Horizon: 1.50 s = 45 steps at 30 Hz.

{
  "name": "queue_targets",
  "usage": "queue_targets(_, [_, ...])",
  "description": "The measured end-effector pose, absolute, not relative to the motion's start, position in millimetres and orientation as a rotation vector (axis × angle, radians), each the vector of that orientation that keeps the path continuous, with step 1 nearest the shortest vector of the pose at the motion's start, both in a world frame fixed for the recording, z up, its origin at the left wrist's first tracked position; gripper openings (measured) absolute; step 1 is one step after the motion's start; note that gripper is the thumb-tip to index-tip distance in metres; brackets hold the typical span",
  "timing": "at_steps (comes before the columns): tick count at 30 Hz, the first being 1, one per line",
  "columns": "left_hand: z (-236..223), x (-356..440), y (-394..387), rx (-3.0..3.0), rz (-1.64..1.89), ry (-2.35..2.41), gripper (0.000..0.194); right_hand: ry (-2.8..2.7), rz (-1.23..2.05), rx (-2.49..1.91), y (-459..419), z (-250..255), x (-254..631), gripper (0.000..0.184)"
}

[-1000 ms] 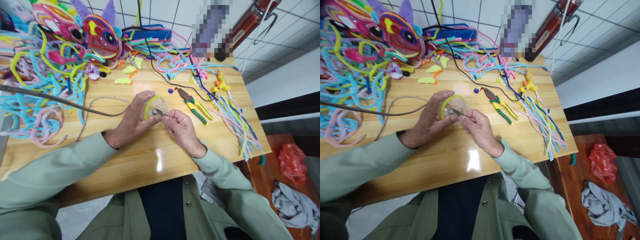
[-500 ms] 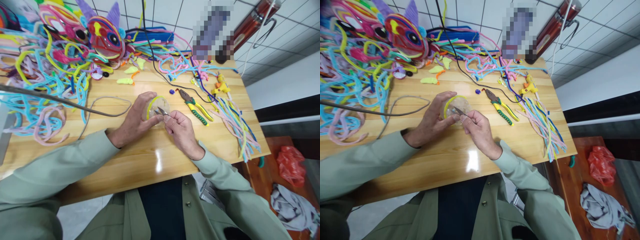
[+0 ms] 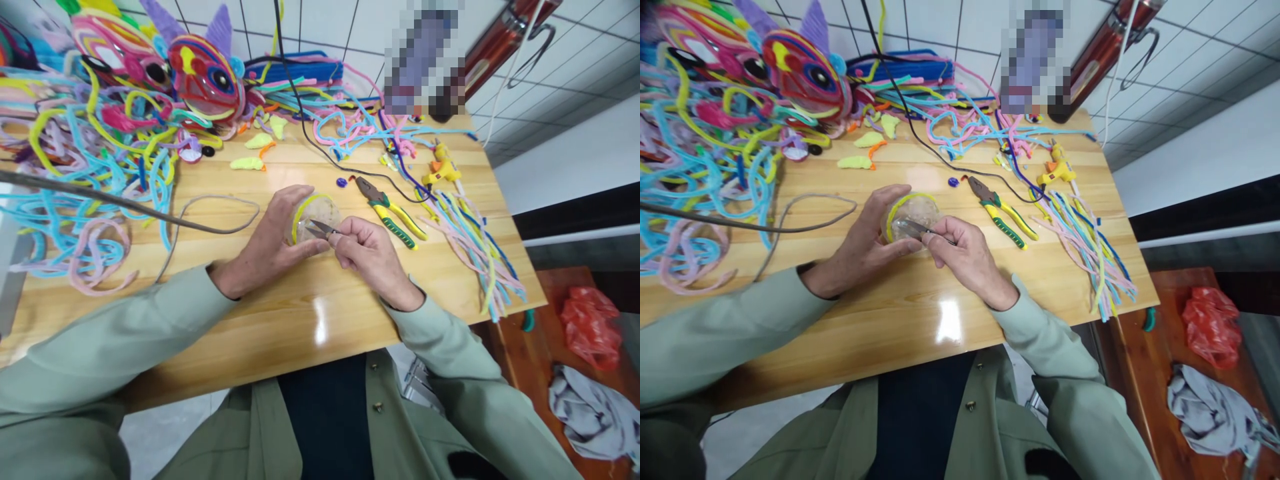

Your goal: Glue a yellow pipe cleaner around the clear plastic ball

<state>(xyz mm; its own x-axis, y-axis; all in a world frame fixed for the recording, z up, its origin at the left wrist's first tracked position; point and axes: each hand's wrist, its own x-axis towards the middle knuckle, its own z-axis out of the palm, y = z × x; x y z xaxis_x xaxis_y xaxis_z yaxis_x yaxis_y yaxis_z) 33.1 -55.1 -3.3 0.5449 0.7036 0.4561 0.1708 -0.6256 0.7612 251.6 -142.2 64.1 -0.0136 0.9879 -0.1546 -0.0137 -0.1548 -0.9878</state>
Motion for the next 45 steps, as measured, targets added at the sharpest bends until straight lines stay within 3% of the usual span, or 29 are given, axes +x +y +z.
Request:
queue_targets(26, [5,33,-65,2.079,1.128,0.725,0.061,-0.874,1.331,-1.233,-151,45,228,0.044])
queue_targets(41, [-9,32,-58,1.967,1.013,0.789,0.092,-0.993,1.397,-1.224,-143,54,247,0.035])
queue_targets(45, [-10,34,-59,1.960,1.036,0.772,0.087,-1.003,1.413,-1.219,-143,54,247,0.035])
